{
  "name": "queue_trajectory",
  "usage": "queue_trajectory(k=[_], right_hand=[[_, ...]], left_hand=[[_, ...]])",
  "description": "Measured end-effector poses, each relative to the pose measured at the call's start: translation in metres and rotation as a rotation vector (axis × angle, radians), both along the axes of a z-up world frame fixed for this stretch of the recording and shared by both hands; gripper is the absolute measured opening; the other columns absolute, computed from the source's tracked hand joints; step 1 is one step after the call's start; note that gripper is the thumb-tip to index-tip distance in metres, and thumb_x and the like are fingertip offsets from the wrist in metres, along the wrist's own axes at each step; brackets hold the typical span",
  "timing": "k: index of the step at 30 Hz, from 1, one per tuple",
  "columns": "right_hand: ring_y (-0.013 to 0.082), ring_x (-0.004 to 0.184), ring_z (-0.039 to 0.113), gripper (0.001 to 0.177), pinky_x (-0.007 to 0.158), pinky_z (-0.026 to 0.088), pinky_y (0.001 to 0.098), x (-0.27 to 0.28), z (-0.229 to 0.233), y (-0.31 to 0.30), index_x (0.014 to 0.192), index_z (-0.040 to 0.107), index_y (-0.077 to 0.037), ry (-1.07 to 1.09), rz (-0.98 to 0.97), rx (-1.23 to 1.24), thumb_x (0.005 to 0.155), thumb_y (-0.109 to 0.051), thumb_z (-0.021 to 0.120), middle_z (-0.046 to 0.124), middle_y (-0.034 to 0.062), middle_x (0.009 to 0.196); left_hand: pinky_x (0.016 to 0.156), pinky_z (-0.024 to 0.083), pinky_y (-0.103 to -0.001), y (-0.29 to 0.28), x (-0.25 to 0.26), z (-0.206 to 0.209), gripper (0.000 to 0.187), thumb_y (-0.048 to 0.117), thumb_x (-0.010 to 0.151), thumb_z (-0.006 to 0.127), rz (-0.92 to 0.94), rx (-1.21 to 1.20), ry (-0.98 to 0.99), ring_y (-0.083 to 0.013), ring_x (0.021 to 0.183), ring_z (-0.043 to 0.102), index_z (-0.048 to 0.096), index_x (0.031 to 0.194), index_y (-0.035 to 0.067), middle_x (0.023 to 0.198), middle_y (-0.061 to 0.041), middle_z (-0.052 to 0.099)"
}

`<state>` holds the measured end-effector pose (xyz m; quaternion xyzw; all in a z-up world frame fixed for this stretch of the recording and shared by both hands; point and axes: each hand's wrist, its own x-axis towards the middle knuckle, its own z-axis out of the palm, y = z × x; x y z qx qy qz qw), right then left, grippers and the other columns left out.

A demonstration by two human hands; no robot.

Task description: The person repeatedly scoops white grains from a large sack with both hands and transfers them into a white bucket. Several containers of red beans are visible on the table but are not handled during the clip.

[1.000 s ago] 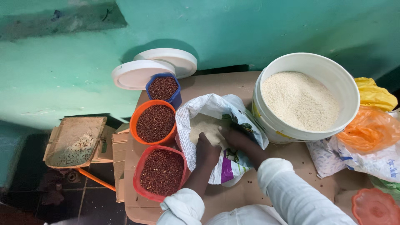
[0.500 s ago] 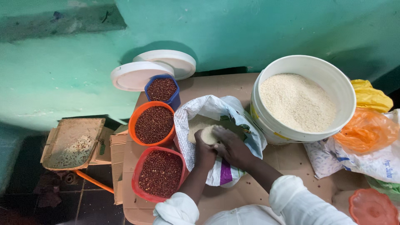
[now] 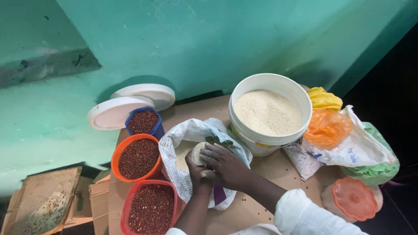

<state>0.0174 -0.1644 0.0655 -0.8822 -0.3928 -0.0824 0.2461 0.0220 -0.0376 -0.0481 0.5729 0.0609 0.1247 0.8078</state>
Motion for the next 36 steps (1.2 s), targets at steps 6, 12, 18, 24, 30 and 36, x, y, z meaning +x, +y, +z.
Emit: queue_trajectory(k=[6,12,18,24,30,36], right_hand=[[0.0370,0.147,0.041,0.060,0.117,0.033,0.0489,0.003,0.036,-0.044,0.145,0.054,-0.002,0.037,-0.172,0.191,0.097,-0.036,0.064,0.054,0.0210,0.150],[0.0344,0.122,0.066,0.042,0.103,0.051,0.0429,0.044,0.045,-0.125,0.140,0.059,-0.006,0.111,-0.638,0.497,0.104,-0.027,0.052,0.067,0.0195,0.132],[0.0344,0.107,0.069,0.032,0.093,0.052,0.0470,0.054,0.025,-0.162,0.115,0.072,-0.009,0.196,-0.931,0.014,0.100,-0.030,0.052,0.074,0.0154,0.112],[0.0360,0.099,0.070,0.027,0.087,0.053,0.0491,0.052,0.016,-0.162,0.105,0.073,-0.008,0.020,-0.876,0.077,0.101,-0.027,0.054,0.075,0.0149,0.104],[0.0345,0.095,0.070,0.024,0.084,0.055,0.0448,0.043,0.025,-0.128,0.110,0.069,-0.003,-0.117,-0.785,0.360,0.097,-0.023,0.064,0.071,0.0178,0.101],[0.0394,0.093,0.070,0.029,0.081,0.056,0.0481,0.027,-0.043,-0.034,0.112,0.068,-0.001,0.398,-0.284,0.210,0.096,-0.024,0.062,0.071,0.0209,0.101]], left_hand=[[0.102,0.057,-0.037,-0.024,0.017,0.092,0.069,0.018,0.089,0.076,-0.093,0.496,-0.169,-0.0254,0.124,0.065,0.037,0.145,0.006,0.135,-0.014,0.061],[0.094,0.046,-0.048,-0.090,0.080,0.166,0.071,0.018,0.084,0.072,-0.158,1.526,-0.493,-0.0349,0.109,0.057,0.045,0.147,0.003,0.118,-0.019,0.060],[0.093,0.046,-0.044,-0.133,0.098,0.178,0.060,0.016,0.093,0.064,-0.215,1.963,-0.491,-0.0296,0.100,0.060,0.045,0.147,-0.004,0.108,-0.016,0.063],[0.096,0.050,-0.046,-0.094,0.078,0.161,0.082,0.039,0.081,0.080,-0.246,1.022,-0.166,-0.0356,0.113,0.064,0.042,0.144,0.002,0.122,-0.022,0.064],[0.102,0.048,-0.045,-0.004,0.018,0.070,0.085,0.034,0.083,0.078,0.023,0.609,0.119,-0.0384,0.122,0.062,0.032,0.148,0.002,0.134,-0.025,0.059],[0.107,0.043,-0.047,0.045,-0.012,-0.009,0.087,0.039,0.086,0.079,-0.112,1.310,0.548,-0.0415,0.127,0.053,0.032,0.146,-0.005,0.135,-0.027,0.054]])
